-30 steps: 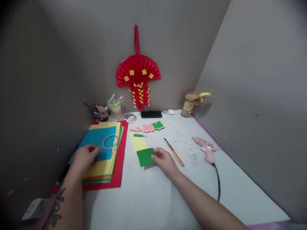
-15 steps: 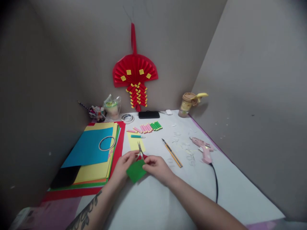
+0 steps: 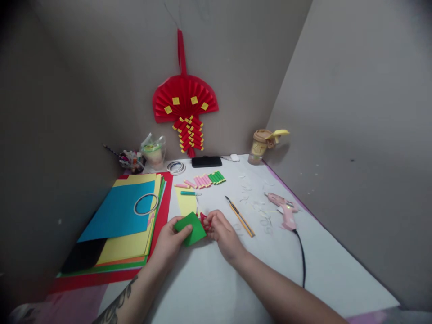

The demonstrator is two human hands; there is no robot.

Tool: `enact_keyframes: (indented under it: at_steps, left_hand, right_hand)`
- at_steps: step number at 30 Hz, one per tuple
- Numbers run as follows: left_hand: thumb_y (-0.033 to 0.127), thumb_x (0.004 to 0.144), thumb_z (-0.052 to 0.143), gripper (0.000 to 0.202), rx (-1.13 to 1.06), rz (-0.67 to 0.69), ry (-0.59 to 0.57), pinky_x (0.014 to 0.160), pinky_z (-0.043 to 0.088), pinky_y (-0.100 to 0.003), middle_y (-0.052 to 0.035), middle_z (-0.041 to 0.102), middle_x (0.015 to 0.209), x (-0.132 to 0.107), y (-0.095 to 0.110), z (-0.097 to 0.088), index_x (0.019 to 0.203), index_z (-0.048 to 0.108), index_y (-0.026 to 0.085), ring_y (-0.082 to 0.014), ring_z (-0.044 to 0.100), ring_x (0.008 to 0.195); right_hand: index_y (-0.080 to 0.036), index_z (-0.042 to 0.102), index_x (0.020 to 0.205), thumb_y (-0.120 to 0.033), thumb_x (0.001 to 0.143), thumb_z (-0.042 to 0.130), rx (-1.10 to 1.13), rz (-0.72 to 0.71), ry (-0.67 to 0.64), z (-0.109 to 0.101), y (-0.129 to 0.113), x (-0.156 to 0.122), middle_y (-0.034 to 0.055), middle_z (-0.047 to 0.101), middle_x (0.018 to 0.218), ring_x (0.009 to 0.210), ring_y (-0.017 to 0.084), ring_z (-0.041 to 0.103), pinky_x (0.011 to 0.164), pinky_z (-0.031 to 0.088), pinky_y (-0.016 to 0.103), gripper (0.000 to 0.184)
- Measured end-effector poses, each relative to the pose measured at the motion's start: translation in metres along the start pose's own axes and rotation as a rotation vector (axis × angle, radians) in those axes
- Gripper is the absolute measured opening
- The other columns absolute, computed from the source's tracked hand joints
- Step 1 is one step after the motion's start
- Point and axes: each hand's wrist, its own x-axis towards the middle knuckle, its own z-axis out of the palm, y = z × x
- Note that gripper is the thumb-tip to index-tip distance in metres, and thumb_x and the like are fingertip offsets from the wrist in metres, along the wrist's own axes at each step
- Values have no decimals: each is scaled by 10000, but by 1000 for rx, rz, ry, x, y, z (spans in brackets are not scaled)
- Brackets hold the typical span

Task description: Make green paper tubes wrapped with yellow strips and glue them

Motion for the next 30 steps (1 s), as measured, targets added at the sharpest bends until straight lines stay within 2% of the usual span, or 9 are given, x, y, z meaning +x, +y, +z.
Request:
enact_keyframes:
  at_steps: [3, 6, 9, 11, 15, 19, 23, 26, 30]
  left_hand:
    - [323, 672, 712, 261, -13, 5, -14, 616, 446, -230, -30, 622, 750, -1, 2, 0, 831, 605, 145, -139, 562, 673]
    - [314, 675, 708, 255, -11, 0, -46, 607, 446, -225, -30, 622, 750, -3, 3, 1, 832, 597, 146, -134, 556, 664]
    - [307, 683, 696, 251, 45, 10, -81, 608, 448, -229, -30, 622, 747, -5, 3, 1, 844, 596, 142, -132, 550, 653]
    - [301, 689, 684, 240, 101, 27, -98, 608, 446, -231, -24, 620, 739, -6, 4, 1, 850, 603, 143, -134, 546, 651]
    - [267, 691, 658, 197, 236, 92, -126, 629, 445, -239, -29, 638, 768, -10, 10, 4, 849, 630, 152, -156, 562, 703]
    - [243, 685, 647, 187, 306, 142, -128, 688, 447, -256, -40, 650, 822, -13, 17, 5, 849, 640, 153, -178, 575, 772]
    - [300, 762, 579, 182, 181, 104, -144, 661, 439, -248, -31, 620, 807, -12, 18, 0, 875, 594, 159, -163, 562, 749]
    - [251, 753, 572, 186, 97, 73, -141, 629, 428, -228, -10, 597, 797, -9, 14, -5, 923, 560, 177, -142, 554, 717]
    - [216, 704, 620, 418, 50, 19, -182, 603, 433, -222, -17, 609, 832, -6, 10, -8, 1105, 504, 198, -142, 574, 708]
  right_hand:
    - [-226, 513, 865, -366, 794, 639, 145, 105, 19, 0, -4, 1, -28, 590, 705, 597, 108, 548, 579, 443, 238, 201]
    - [-185, 563, 854, -255, 727, 713, 148, 239, -40, 0, -6, 3, -22, 596, 662, 579, 101, 554, 581, 454, 234, 209]
    - [-140, 615, 908, -279, 723, 728, 128, 368, -134, -3, -5, 3, 29, 640, 725, 613, 123, 591, 574, 455, 241, 258]
    - [-130, 628, 949, -310, 719, 738, 137, 403, -177, -4, -3, 3, 50, 658, 773, 643, 132, 607, 597, 456, 250, 311]
    - [-147, 640, 949, -299, 643, 803, 142, 403, -195, -7, 2, 2, 55, 677, 847, 760, 158, 633, 721, 469, 285, 378]
    - [-136, 665, 865, -260, 611, 825, 139, 356, -156, -6, 3, 3, 41, 680, 790, 727, 137, 628, 713, 471, 253, 325]
    - [-128, 682, 829, -308, 642, 803, 194, 251, -105, -8, -2, 7, 44, 677, 753, 686, 131, 616, 674, 486, 252, 287]
    - [-132, 694, 801, -283, 637, 806, 239, 196, 2, -12, -7, 10, 39, 678, 766, 647, 101, 596, 629, 478, 216, 250]
    - [-136, 705, 777, -250, 563, 845, 231, 197, 30, -14, -12, 12, 23, 667, 769, 638, 88, 577, 640, 470, 214, 280]
